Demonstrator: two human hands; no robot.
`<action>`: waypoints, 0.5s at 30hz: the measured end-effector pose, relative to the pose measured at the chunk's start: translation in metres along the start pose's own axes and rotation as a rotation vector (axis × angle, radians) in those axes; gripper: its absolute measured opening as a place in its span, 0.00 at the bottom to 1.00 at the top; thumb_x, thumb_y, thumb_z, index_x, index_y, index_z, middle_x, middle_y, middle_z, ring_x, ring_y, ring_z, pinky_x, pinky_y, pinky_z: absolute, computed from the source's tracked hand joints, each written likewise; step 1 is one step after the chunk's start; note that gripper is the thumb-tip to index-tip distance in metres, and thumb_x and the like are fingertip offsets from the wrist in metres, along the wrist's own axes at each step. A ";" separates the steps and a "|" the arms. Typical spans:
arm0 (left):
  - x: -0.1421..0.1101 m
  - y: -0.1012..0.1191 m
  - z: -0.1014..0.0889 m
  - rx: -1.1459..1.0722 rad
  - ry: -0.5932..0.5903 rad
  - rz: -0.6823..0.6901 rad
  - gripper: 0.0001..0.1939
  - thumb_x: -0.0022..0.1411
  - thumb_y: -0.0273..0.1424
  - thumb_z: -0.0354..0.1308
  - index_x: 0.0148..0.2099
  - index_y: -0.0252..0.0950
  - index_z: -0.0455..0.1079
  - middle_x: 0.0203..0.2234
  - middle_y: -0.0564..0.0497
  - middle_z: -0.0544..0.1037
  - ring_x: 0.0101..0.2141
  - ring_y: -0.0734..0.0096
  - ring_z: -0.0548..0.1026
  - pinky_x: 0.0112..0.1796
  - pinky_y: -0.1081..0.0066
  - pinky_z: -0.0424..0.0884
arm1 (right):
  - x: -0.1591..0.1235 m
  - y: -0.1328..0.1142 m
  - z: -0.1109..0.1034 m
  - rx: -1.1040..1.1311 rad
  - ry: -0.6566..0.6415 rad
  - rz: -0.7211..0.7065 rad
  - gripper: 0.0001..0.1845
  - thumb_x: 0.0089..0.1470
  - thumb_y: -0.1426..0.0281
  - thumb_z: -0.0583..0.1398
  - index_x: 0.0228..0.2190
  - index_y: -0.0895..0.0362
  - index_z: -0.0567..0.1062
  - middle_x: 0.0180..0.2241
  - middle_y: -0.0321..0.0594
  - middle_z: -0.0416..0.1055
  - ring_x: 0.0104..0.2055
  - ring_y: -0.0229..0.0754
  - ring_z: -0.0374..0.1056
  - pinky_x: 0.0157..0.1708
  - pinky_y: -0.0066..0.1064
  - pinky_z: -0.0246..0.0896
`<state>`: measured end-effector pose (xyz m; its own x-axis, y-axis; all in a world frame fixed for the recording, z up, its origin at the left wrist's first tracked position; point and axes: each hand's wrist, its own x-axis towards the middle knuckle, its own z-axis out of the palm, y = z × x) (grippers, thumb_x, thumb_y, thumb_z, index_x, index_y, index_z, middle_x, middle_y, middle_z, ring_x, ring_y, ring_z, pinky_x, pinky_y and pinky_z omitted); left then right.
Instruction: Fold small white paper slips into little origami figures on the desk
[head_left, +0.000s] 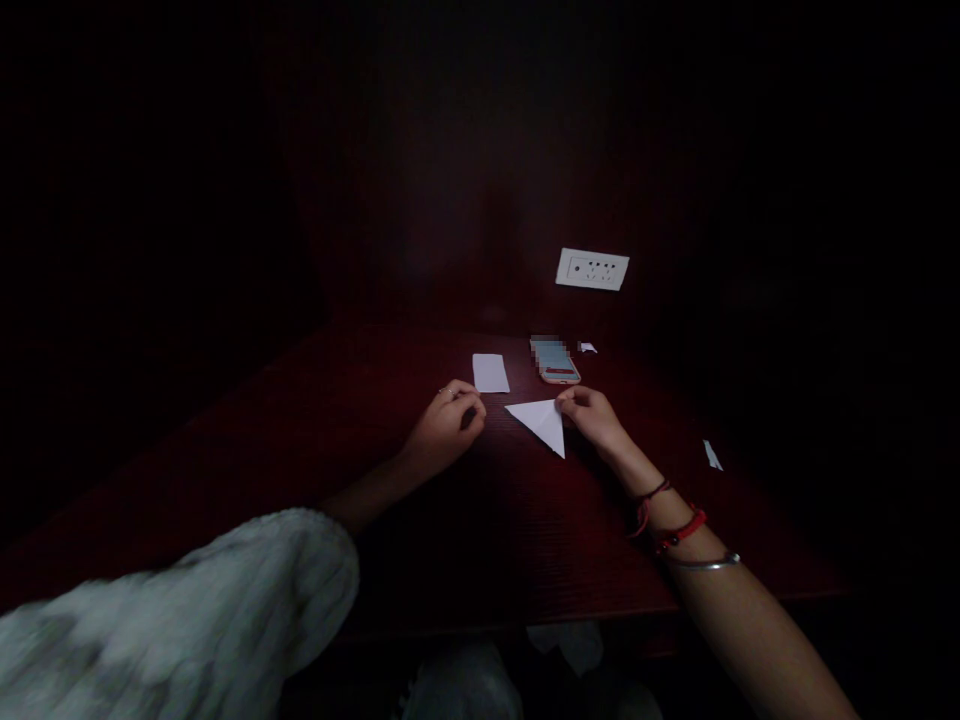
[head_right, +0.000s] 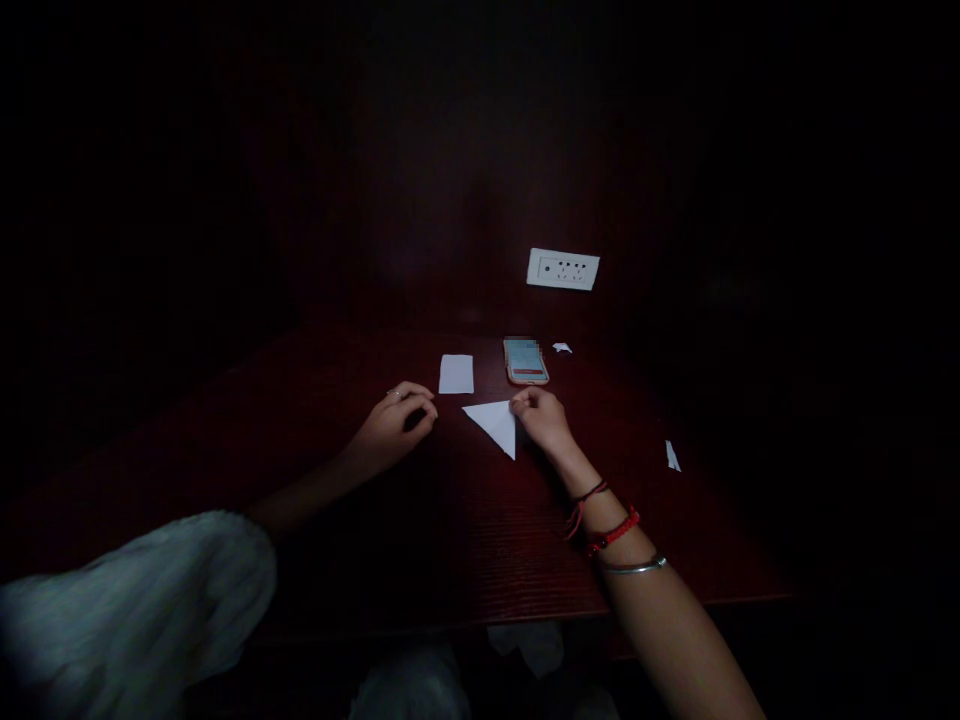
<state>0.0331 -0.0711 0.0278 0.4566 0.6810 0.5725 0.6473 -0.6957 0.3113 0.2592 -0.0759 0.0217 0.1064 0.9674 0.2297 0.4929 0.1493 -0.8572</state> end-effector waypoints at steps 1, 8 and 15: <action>-0.001 0.003 0.000 -0.004 -0.035 0.031 0.07 0.55 0.28 0.45 0.32 0.35 0.64 0.35 0.51 0.64 0.37 0.71 0.64 0.40 0.69 0.59 | -0.001 -0.001 0.004 0.038 -0.026 0.038 0.04 0.40 0.71 0.53 0.22 0.59 0.65 0.17 0.33 0.63 0.18 0.32 0.60 0.20 0.23 0.54; -0.014 0.015 0.007 -0.028 -0.352 0.256 0.14 0.59 0.35 0.43 0.47 0.40 0.58 0.42 0.51 0.64 0.42 0.68 0.62 0.41 0.67 0.57 | -0.010 -0.008 0.012 -0.028 -0.318 0.136 0.04 0.36 0.74 0.58 0.20 0.60 0.67 0.14 0.34 0.66 0.15 0.31 0.61 0.17 0.21 0.54; -0.016 0.011 0.007 -0.059 -0.407 0.285 0.13 0.59 0.36 0.44 0.44 0.38 0.59 0.44 0.50 0.64 0.46 0.67 0.60 0.44 0.65 0.53 | -0.010 -0.010 0.005 -0.167 -0.237 0.030 0.06 0.35 0.72 0.60 0.23 0.59 0.70 0.20 0.34 0.67 0.22 0.32 0.62 0.23 0.23 0.56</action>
<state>0.0369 -0.0878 0.0163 0.8192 0.4874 0.3022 0.4318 -0.8710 0.2343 0.2490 -0.0864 0.0255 -0.0719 0.9946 0.0747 0.6297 0.1034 -0.7699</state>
